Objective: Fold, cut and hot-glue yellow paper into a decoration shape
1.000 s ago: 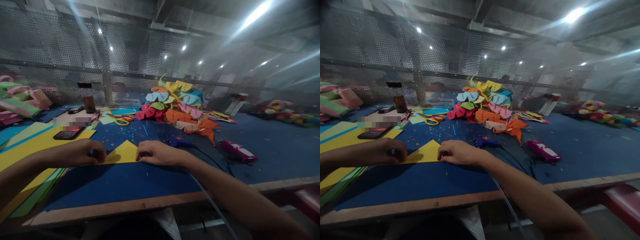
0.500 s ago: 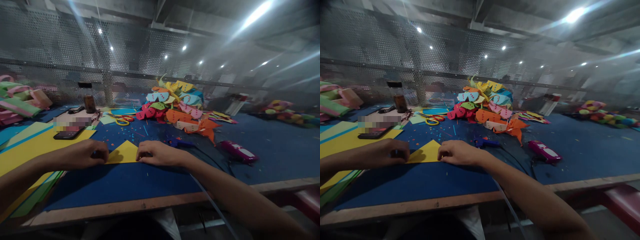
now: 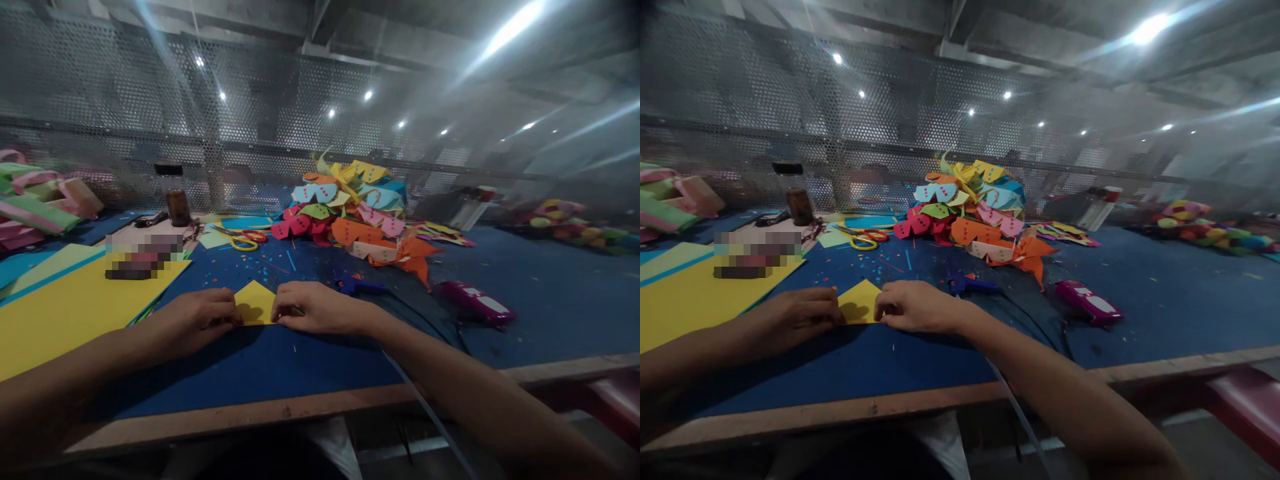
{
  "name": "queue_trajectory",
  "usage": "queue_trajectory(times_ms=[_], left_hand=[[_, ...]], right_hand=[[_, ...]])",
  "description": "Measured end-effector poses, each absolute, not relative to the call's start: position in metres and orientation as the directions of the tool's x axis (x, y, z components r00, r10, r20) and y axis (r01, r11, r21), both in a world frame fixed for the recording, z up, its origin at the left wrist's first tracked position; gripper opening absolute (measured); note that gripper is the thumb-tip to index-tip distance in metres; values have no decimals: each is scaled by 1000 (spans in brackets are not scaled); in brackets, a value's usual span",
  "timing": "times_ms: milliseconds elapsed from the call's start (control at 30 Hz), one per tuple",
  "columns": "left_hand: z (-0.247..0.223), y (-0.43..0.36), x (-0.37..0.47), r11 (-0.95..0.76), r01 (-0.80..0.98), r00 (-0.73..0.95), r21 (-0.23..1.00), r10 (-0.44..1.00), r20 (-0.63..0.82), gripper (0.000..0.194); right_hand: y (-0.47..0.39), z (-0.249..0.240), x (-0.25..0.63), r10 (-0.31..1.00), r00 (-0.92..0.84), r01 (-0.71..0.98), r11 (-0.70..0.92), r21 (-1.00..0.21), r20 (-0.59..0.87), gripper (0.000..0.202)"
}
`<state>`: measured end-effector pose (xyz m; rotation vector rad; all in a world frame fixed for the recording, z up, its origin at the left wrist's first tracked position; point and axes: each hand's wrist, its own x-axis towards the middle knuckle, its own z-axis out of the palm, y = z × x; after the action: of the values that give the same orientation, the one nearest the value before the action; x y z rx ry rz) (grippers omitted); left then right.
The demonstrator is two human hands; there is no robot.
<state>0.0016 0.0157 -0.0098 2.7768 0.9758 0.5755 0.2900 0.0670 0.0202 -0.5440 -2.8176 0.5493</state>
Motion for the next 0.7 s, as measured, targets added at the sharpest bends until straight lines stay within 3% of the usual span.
queue_trajectory(times_ms=[700], left_hand=[[-13, 19, 1, -786, 581, 722, 212, 618, 311, 33]], right_hand=[[68, 22, 290, 403, -907, 318, 845, -430, 122, 26]])
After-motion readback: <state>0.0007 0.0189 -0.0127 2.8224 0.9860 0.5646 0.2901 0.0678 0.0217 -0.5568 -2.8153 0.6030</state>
